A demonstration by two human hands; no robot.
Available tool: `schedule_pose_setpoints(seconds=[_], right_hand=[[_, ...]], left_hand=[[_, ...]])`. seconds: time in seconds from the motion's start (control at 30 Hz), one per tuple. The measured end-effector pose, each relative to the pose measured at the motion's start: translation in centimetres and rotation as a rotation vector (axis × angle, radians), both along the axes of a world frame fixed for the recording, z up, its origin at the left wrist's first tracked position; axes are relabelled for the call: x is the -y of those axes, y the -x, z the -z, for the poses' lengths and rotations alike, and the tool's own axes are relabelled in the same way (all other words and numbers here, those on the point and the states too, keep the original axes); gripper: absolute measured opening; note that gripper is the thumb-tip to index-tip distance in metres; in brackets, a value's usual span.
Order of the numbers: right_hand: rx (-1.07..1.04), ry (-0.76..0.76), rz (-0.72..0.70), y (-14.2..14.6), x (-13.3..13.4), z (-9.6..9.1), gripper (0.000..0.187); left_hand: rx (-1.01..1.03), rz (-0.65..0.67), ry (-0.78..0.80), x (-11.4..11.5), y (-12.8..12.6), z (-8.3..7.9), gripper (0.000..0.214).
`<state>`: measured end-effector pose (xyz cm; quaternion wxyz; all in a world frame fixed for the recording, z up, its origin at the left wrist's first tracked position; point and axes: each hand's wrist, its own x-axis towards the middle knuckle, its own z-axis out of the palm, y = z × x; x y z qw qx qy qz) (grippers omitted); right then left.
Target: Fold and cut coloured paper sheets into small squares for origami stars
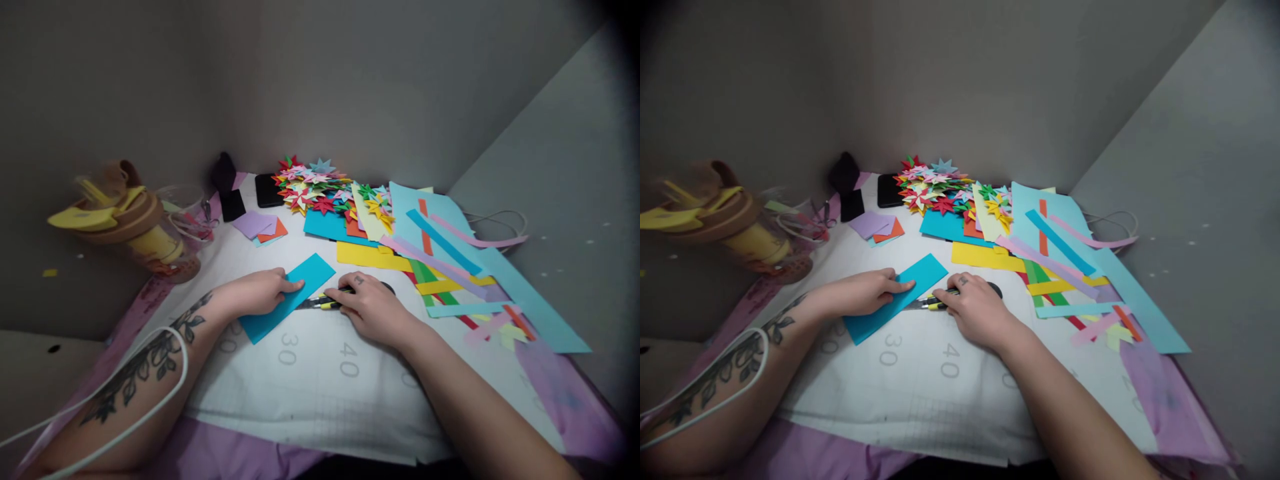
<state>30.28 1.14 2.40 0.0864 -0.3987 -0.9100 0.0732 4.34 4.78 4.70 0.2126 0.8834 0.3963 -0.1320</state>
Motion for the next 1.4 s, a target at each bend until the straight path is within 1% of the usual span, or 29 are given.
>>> schedule_pose_setpoints(seconds=[0.23, 0.33, 0.47, 0.7, 0.93, 1.17, 1.4], right_hand=[[0.008, 0.036, -0.009, -0.6, 0.3, -0.4, 0.04], [-0.005, 0.022, -0.017, -0.6, 0.4, -0.4, 0.039], [-0.003, 0.001, -0.023, -0.3, 0.5, -0.1, 0.041], [-0.036, 0.024, -0.043, -0.2, 0.7, -0.1, 0.041], [-0.029, 0.064, -0.058, 0.6, 0.9, -0.2, 0.041], [-0.05, 0.05, -0.086, 0.9, 1.0, -0.2, 0.04], [-0.054, 0.071, -0.117, 1.6, 1.3, -0.3, 0.04]], left_hand=[[0.002, -0.002, 0.008, 0.0, 0.2, 0.2, 0.052], [0.015, -0.002, 0.009, 0.0, 0.2, 0.4, 0.053], [0.002, -0.01, 0.005, 0.0, 0.1, 0.3, 0.055], [-0.021, -0.02, 0.003, 0.2, -0.3, -0.2, 0.052], [-0.024, -0.023, 0.005, 0.1, -0.2, -0.1, 0.053], [-0.018, -0.022, 0.005, 0.2, -0.2, -0.1, 0.053], [-0.026, -0.017, 0.005, 0.2, -0.3, -0.2, 0.053]])
